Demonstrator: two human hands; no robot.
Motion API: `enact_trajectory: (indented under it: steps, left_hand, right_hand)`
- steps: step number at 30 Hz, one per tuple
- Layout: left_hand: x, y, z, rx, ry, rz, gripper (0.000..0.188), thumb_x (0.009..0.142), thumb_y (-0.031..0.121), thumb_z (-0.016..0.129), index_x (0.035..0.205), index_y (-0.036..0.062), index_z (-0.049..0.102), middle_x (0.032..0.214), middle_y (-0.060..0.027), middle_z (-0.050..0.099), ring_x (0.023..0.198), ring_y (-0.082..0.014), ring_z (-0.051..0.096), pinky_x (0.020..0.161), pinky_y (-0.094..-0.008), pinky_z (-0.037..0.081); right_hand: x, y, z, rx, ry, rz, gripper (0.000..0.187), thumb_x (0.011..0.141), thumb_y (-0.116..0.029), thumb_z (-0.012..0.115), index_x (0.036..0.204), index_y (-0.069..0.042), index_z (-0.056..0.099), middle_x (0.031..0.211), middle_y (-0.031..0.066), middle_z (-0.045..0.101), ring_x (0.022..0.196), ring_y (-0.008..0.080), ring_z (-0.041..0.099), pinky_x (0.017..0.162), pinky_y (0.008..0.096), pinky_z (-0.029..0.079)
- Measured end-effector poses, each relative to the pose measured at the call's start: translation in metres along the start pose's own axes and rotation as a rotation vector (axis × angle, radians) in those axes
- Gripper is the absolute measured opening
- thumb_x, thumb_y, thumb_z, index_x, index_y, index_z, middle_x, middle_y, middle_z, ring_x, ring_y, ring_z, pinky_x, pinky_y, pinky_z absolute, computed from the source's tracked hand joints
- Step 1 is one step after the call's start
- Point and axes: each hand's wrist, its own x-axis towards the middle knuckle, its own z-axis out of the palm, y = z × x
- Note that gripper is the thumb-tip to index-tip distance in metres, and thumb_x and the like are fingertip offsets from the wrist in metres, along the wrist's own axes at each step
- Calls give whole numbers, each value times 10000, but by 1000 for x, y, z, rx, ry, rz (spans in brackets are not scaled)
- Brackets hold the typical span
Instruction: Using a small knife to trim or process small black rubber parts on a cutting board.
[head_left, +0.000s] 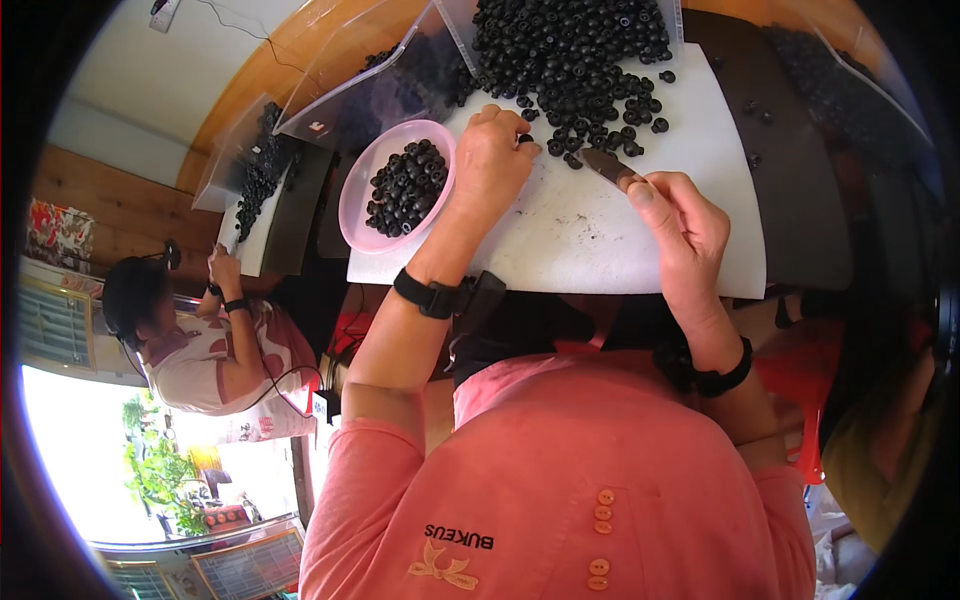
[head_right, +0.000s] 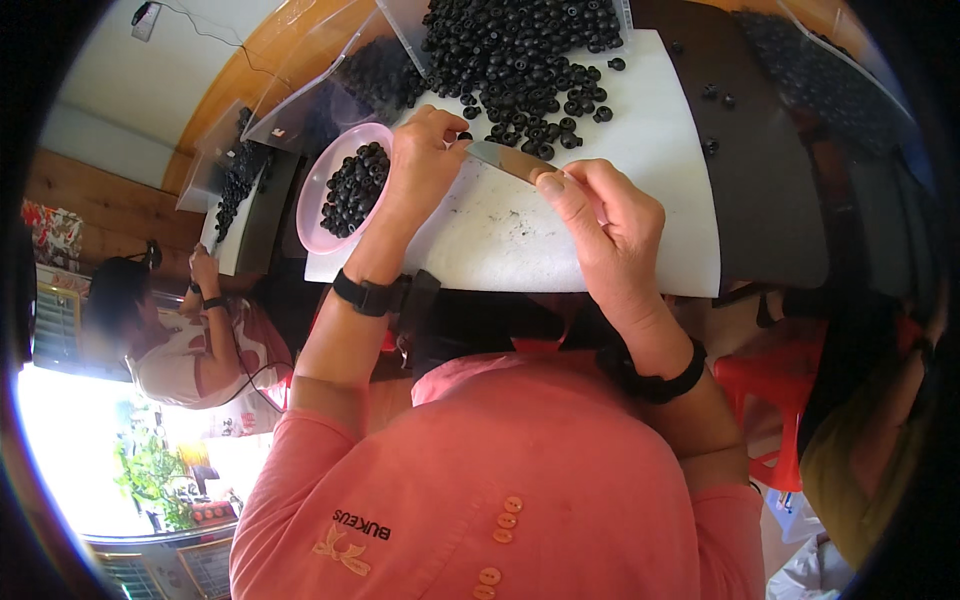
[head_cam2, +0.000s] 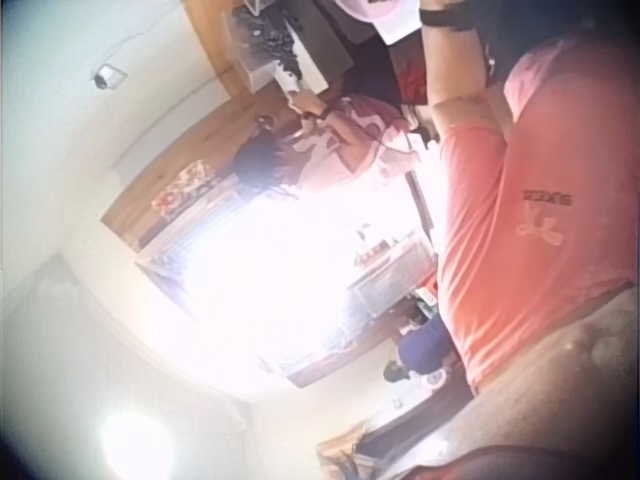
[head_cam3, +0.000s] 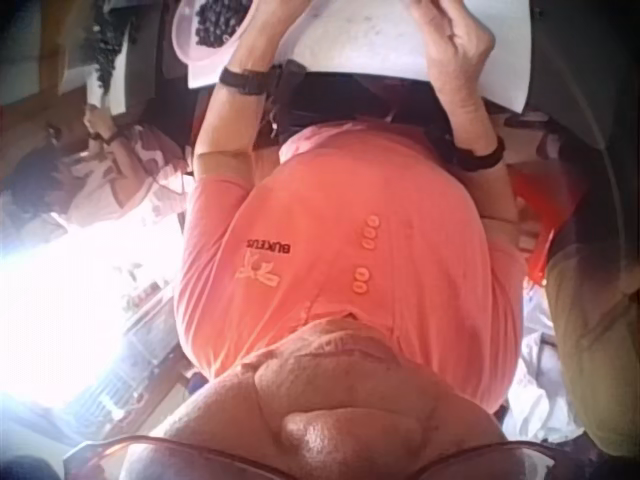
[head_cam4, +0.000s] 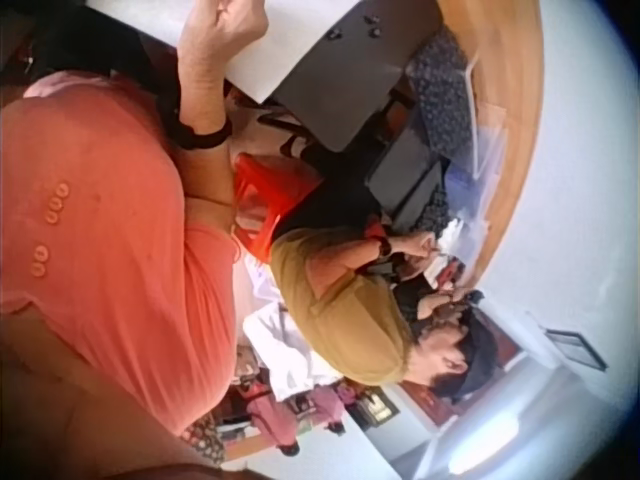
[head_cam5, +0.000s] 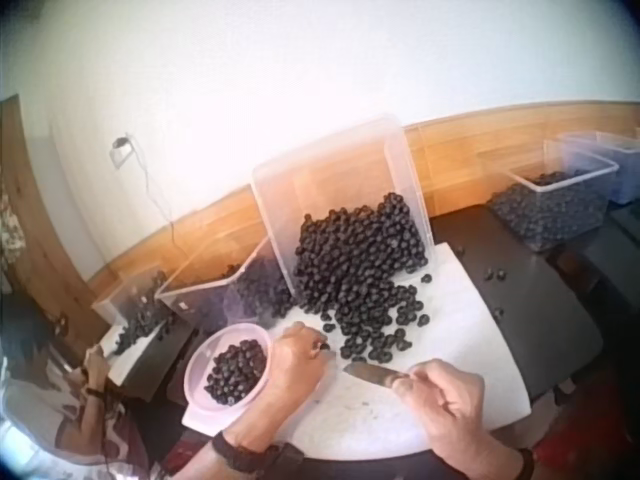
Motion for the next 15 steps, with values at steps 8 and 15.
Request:
enact_trajectory:
  steps: [8, 15]
  left_hand:
    - [6, 0, 9, 479, -169, 82, 115, 776, 40, 665, 874, -4, 706, 963, -162, 642, 943, -344, 630, 791, -419, 529]
    - [-6, -3, -13, 73, -106, -70, 138, 792, 14, 669, 913, -44, 702, 944, -139, 668, 909, -248, 649, 754, -365, 535]
  right_hand:
    - [0, 6, -2, -4, -1, -7, 277, 954, -223, 711, 860, 31, 654, 663, -37, 503, 605, 31, 398, 524, 209, 325]
    - [1, 3, 3, -50, -12, -19, 279, 945, -217, 715, 847, 35, 646, 651, -30, 494, 600, 37, 395, 521, 216, 328]
